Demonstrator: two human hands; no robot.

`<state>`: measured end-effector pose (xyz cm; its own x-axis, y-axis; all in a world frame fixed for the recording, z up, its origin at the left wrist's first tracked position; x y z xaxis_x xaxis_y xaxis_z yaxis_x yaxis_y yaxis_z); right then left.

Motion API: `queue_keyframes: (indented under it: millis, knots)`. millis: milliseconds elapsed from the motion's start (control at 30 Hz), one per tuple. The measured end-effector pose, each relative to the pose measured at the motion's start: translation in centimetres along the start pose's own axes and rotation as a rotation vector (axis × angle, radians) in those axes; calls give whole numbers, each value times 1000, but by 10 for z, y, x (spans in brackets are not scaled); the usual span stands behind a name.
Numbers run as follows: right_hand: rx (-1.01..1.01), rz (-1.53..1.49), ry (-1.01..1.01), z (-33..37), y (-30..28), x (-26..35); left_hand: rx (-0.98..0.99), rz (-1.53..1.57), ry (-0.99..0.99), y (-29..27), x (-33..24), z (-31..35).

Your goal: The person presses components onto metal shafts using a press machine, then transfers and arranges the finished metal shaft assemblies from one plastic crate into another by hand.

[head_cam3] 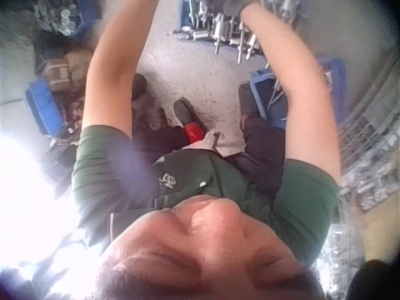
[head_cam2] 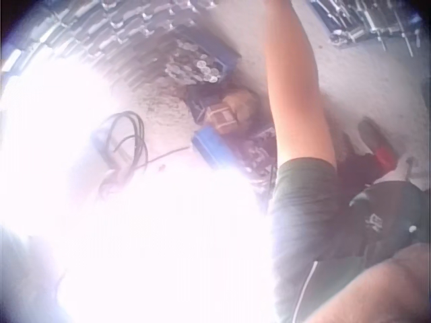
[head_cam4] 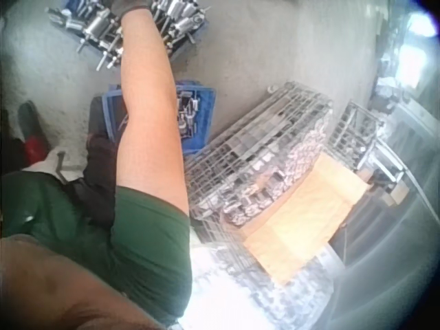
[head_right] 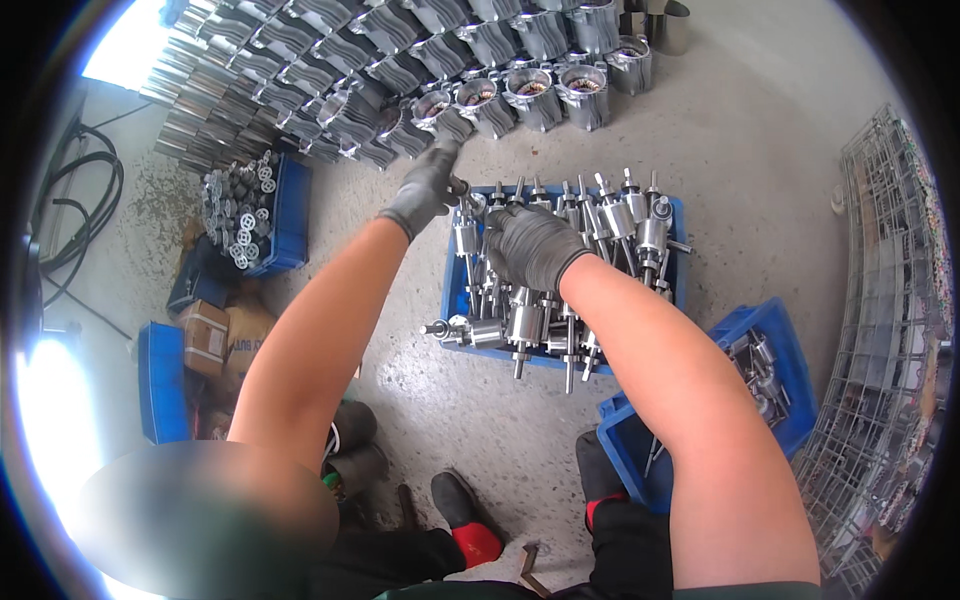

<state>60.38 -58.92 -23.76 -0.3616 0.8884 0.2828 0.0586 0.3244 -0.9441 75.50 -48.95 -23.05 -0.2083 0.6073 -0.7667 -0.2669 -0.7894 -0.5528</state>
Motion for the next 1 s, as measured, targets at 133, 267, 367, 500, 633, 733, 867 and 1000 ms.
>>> queue_keyframes:
  millis: [133,267,367,500,633,733,867,1000]
  knots:
    - [-114,-13,-32,-15,-4,11,4,297,-18,-35,62,-30]
    - [-61,-5,42,0,-3,-2,114,-201,228,9,49,27]
    - [-145,5,12,-9,-1,4,55,-279,246,0,51,17]
    - [-153,-61,1,-12,-8,13,96,-289,194,2,58,9]
    - [-99,73,-31,-6,-1,10,65,-466,269,4,53,14]
    - [-120,46,-8,-5,-8,9,76,-513,216,2,55,31]
    - [-164,29,-8,-5,-8,4,-71,-469,220,-3,53,43]
    - [-152,36,-21,-10,-7,7,-115,-268,87,-10,73,32]
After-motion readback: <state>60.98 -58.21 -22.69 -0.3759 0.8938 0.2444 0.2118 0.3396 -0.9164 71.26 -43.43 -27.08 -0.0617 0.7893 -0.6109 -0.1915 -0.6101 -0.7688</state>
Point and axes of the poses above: each hand's wrist, its own z-axis away from the middle knuckle, its own y-axis out of the palm, x = y × z, the point moved 8 cm from there along -z, towards the middle knuckle, and after that the axes turned 10 degrees about -x, right-handed, at the moved point
